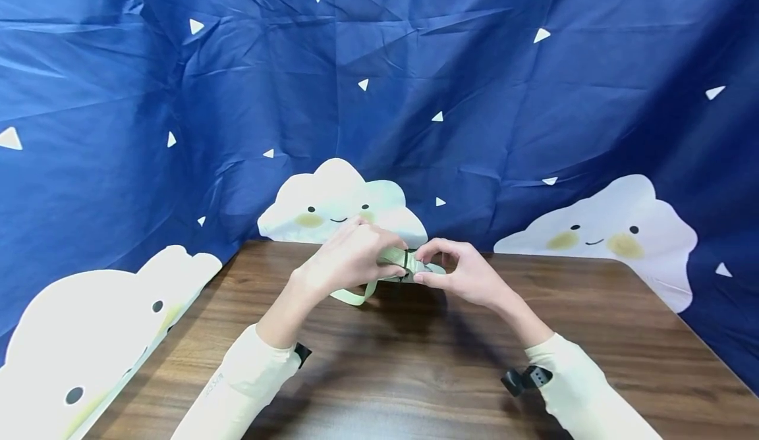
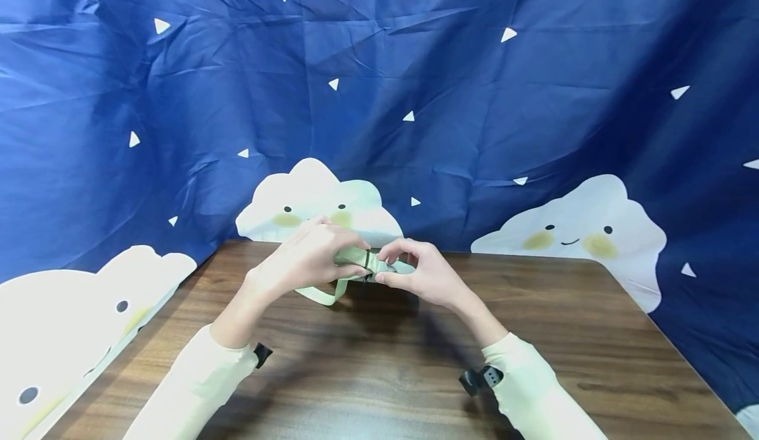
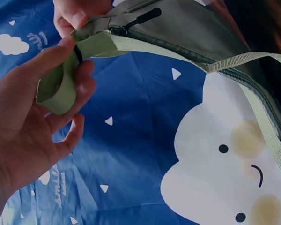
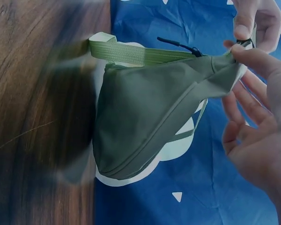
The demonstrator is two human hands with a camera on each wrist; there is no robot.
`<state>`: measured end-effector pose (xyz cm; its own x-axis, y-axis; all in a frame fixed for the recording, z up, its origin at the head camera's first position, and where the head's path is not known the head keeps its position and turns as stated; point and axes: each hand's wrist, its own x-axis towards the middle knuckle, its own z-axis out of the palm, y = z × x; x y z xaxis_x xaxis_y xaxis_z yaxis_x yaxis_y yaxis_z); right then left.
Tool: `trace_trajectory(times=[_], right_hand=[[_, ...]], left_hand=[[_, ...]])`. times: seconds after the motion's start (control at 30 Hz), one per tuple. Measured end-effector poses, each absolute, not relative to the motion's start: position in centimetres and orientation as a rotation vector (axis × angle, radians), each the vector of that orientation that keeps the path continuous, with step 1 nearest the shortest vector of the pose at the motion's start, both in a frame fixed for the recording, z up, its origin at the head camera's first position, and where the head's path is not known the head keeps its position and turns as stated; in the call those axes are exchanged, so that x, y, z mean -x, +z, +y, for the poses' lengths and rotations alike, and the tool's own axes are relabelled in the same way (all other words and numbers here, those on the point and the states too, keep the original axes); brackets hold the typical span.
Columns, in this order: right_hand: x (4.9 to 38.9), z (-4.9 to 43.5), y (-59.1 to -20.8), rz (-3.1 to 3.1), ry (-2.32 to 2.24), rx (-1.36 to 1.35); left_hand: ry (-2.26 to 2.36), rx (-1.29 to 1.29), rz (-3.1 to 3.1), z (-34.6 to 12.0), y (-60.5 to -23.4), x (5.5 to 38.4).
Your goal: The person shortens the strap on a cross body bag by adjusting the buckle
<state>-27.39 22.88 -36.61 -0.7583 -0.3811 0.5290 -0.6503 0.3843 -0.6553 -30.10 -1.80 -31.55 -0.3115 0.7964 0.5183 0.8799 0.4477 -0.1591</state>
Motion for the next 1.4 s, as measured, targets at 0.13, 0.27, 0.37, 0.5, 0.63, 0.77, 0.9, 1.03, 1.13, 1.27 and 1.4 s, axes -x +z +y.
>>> trace_trajectory(times=[0.13,0.27,0.37,0.5,0.63,0.77,0.9,1.03,1.13,1.27,1.4], right_hand=[[25.7,21.8,-35.2,-2.284,1.247,-0.951],[25.5,21.4,-35.2,-2.203,1.249,-1.002],[26.4,21.6,-36.0,-2.199,1.305,-0.990],[27.5,22.6,-37.1,-2.268,1.435,-0.943],[27.6,23.3,-37.3,-2.351,1.583,-0.911],[27.5,23.2,-37.1,-2.424,1.651,-0.814],[27.5,23.0,-36.7,-2.430,1.717,-0.766],[27.5,23.3,-36.4,-2.330,1.908,-0.801],[27.4,23.6,-36.0,-2.184,2.148,-0.886],[27.1,24.0,-35.4,-1.942,2.435,-1.020],[26.9,24.5,-34.9,-1.817,2.538,-1.072]], left_hand=[[-0.203,1.381,-2.202,-1.7,-31.7,29.9],[-0.178,1.384,-2.209,-1.2,-32.0,29.7],[-0.177,1.377,-2.198,-1.0,-32.2,29.6],[-0.213,1.364,-2.199,-0.9,-32.2,29.5],[-0.213,1.358,-2.233,-0.7,-32.2,29.4],[-0.184,1.357,-2.217,-0.5,-32.3,29.3],[-0.229,1.385,-2.156,-0.4,-32.4,29.5],[-0.439,1.422,-2.115,-0.5,-32.5,30.2],[-0.701,1.486,-2.107,-0.5,-32.6,30.8],[-1.005,1.571,-2.076,-0.5,-32.5,31.3],[-1.086,1.635,-1.996,-0.6,-32.1,31.3]])
